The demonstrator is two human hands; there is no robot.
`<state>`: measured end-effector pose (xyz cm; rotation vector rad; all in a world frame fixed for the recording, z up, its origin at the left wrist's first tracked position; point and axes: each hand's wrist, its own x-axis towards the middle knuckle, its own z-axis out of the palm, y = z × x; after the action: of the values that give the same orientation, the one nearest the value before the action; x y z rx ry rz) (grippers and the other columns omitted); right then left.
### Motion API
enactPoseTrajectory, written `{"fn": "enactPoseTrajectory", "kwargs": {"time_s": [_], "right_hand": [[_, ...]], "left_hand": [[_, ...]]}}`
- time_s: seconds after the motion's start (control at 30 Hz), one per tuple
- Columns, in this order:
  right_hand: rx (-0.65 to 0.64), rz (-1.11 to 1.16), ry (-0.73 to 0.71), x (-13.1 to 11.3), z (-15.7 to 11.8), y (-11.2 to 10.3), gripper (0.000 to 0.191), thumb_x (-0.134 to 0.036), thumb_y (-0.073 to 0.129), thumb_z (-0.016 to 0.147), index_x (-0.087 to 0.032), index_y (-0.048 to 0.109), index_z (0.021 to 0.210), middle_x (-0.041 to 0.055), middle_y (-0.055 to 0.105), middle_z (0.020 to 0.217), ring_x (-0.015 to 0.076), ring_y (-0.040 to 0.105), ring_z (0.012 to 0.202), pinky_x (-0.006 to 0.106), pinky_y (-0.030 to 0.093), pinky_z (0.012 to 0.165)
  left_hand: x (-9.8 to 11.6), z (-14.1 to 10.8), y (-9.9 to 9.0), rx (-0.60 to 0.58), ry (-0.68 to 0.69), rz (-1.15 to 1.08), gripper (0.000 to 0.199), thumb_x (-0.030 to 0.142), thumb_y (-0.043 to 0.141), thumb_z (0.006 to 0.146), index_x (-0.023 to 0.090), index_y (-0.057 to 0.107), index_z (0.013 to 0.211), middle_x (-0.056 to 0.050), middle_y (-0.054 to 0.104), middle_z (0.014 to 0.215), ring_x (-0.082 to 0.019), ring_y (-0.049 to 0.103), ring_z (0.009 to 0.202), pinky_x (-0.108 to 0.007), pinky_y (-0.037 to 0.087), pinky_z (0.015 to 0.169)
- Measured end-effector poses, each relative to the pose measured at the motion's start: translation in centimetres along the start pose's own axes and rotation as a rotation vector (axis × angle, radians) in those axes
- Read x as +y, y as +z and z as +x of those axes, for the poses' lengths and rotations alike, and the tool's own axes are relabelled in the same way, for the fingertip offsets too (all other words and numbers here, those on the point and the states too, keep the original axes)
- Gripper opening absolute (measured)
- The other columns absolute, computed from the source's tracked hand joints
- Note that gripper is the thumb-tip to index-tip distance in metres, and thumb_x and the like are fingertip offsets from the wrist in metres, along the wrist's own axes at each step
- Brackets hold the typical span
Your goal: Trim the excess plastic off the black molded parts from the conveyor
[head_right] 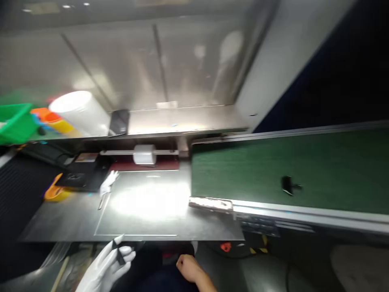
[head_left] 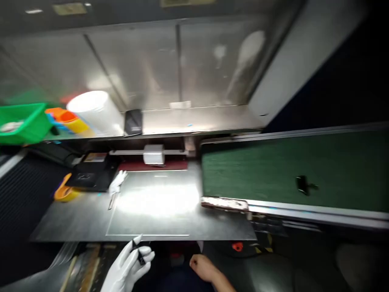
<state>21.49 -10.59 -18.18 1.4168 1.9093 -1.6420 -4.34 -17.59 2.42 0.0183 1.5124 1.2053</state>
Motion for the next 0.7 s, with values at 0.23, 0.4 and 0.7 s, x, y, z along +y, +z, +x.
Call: {"fn": "enactPoseTrajectory", "kwargs": {"time_s": [0.23, 0.4, 0.7], "right_hand": [[-0.078, 0.068, -0.311, -14.2, 2.4, 1.2, 0.025, -0.035, 0.05, 0.097, -0.023, 0.072, 0.095, 0.0032, 0.074, 0.096, 0.0219, 0.067, 0.091, 0.032, 0.047, 0.081], [0.059, 0.418, -0.389, -29.9, 1.1, -0.4, 0.037, -0.054, 0.055, 0.099, -0.021, 0.07, 0.107, 0.0042, 0.068, 0.095, 0.0178, 0.061, 0.083, 0.032, 0.048, 0.079], [0.071, 0.649, -0.296, -39.2, 0.5, -1.0, 0.035, -0.05, 0.074, 0.088, -0.018, 0.073, 0.103, -0.001, 0.058, 0.075, 0.0088, 0.043, 0.061, 0.024, 0.035, 0.056]], "left_hand": [[4.1, 3.5, -7.1, -0.026, 0.097, -0.042, 0.049, 0.049, 0.064, 0.095, 0.022, 0.051, 0.134, -0.007, 0.067, 0.104, -0.028, 0.068, 0.105, -0.04, 0.056, 0.091], [9.7, 5.8, -11.5, -0.182, 0.265, 0.354, 0.045, 0.046, 0.061, 0.097, 0.023, 0.056, 0.136, -0.007, 0.07, 0.11, -0.025, 0.068, 0.099, -0.039, 0.054, 0.092], [17.6, 6.4, -13.5, -0.4, 0.614, 0.764, 0.027, 0.03, 0.056, 0.101, 0.036, 0.064, 0.125, 0.003, 0.07, 0.11, -0.019, 0.065, 0.099, -0.032, 0.052, 0.089]]}}
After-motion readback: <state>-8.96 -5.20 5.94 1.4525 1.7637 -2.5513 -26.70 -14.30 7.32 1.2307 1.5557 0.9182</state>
